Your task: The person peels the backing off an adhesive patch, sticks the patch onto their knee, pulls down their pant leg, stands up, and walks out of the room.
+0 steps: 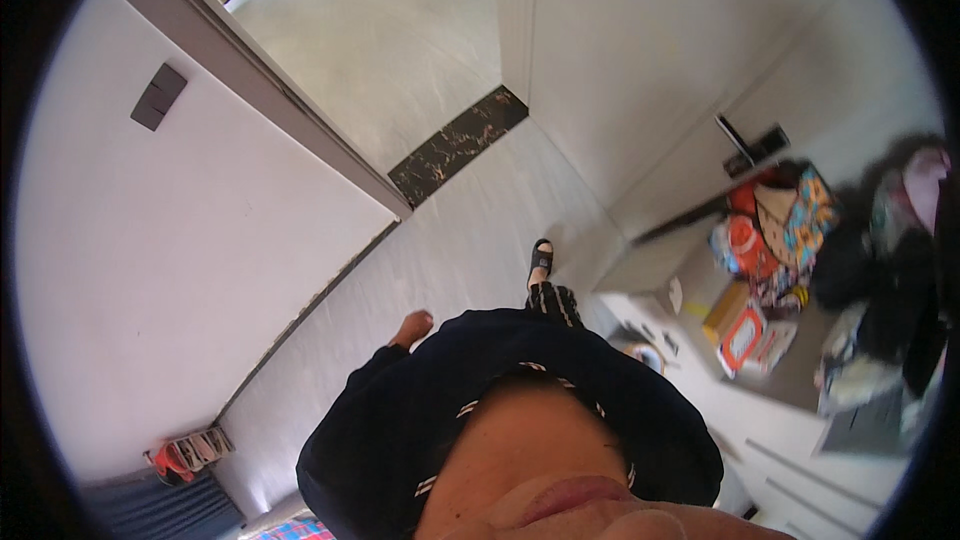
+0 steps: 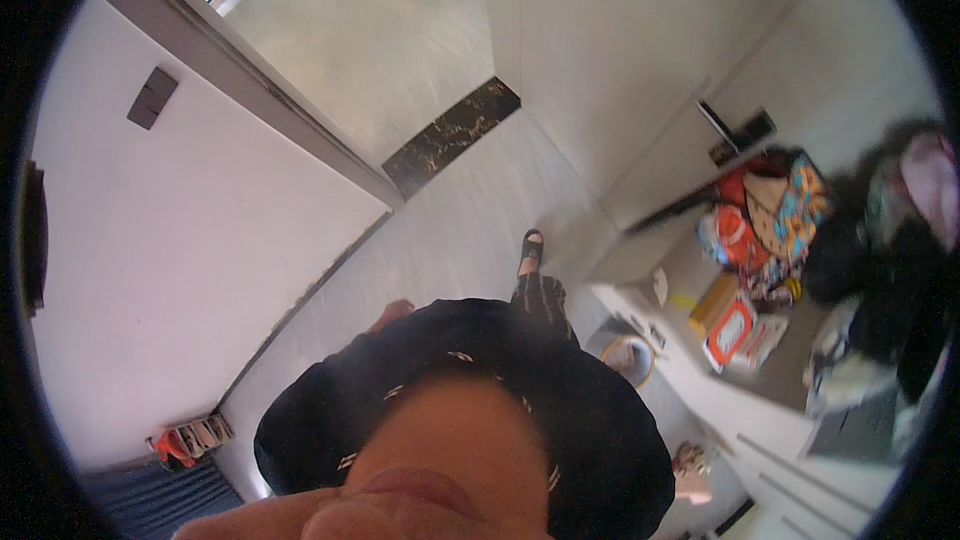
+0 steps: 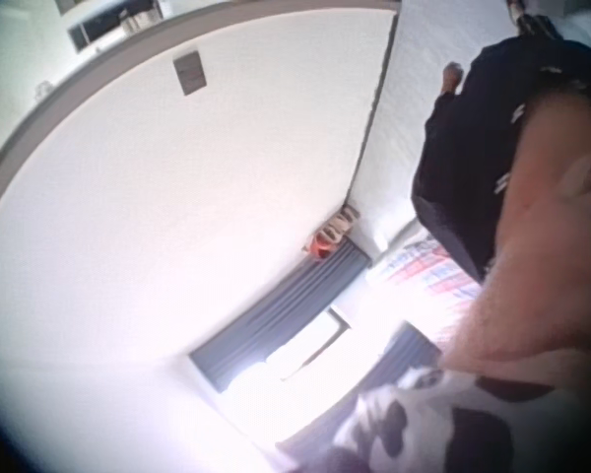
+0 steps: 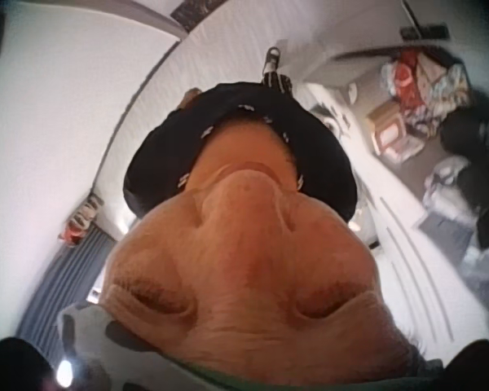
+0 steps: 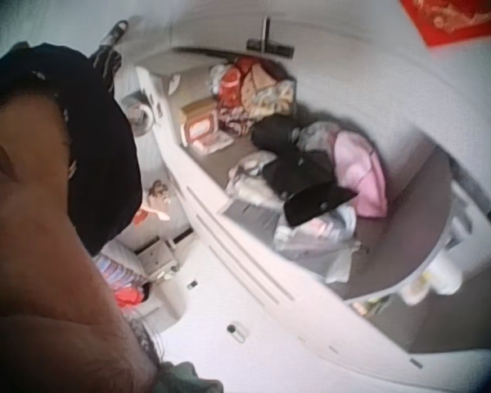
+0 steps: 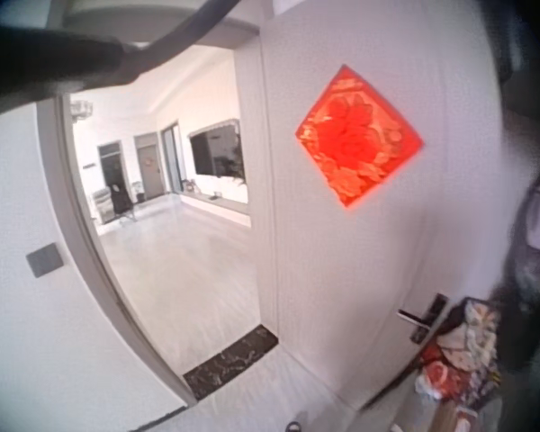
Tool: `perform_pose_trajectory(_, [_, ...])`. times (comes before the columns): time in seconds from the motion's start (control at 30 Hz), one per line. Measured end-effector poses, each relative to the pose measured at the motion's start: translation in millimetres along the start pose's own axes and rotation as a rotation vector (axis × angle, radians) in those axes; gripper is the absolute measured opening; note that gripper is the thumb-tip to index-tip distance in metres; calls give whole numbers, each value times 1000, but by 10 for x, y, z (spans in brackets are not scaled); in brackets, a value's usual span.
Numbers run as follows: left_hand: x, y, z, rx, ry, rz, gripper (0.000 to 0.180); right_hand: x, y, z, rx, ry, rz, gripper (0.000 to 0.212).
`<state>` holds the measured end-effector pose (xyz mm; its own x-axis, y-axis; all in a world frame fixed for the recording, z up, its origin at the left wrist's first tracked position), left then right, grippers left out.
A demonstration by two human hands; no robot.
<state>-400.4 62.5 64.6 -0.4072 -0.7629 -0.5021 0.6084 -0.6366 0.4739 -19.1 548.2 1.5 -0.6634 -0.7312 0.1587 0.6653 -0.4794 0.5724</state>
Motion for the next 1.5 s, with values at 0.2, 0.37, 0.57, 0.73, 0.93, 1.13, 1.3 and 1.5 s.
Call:
perform_pose_trajectory(0.2, [875,-203,-288,5,239,541,31,436,-1370,1098,64,34,44,28])
perform_pose_trajectory(0.37, [573,-446,290,-395,550,638,31,1312,-2791,2260,57,183,192,29])
perform_pose_trajectory(0.57, [353,-1191,635,-546,713,683,30,3050,-4660,4339,-296,127,312,24])
perform_pose_trajectory(0.73, [613,-2068,608,-370,734,713,29,4767,-5180,5034,-185,-649,453,18])
perform_pose_trajectory(0.93, [1616,-3100,1801,-401,563,649,27,5051,-5914,3812,-12,-55,703,15])
perform_pose_trajectory(1.13, [1220,-3630,4315,-737,641,452,18,5336,-6491,4372,131,165,542,14])
perform_pose_trajectory(1.3, [1484,-4245,4868,-739,570,356,17,5931,-7270,4911,139,197,522,14])
perform_pose_trajectory(1.5, [2095,-4299,4388,-562,385,558,18,6916,-8146,5388,191,355,651,14])
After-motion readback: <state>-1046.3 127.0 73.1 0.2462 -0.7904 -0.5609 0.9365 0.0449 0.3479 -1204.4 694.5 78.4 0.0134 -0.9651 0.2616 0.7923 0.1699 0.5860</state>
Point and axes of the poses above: each hand's wrist, its own y-axis away from the middle knuckle, its own z-axis out of the back of the hand, x = y × z, the point moved 8 cm from there along -y, towards the middle knuckle, and after that the axes turned 5 degrees about y, right-handed, at the moved point
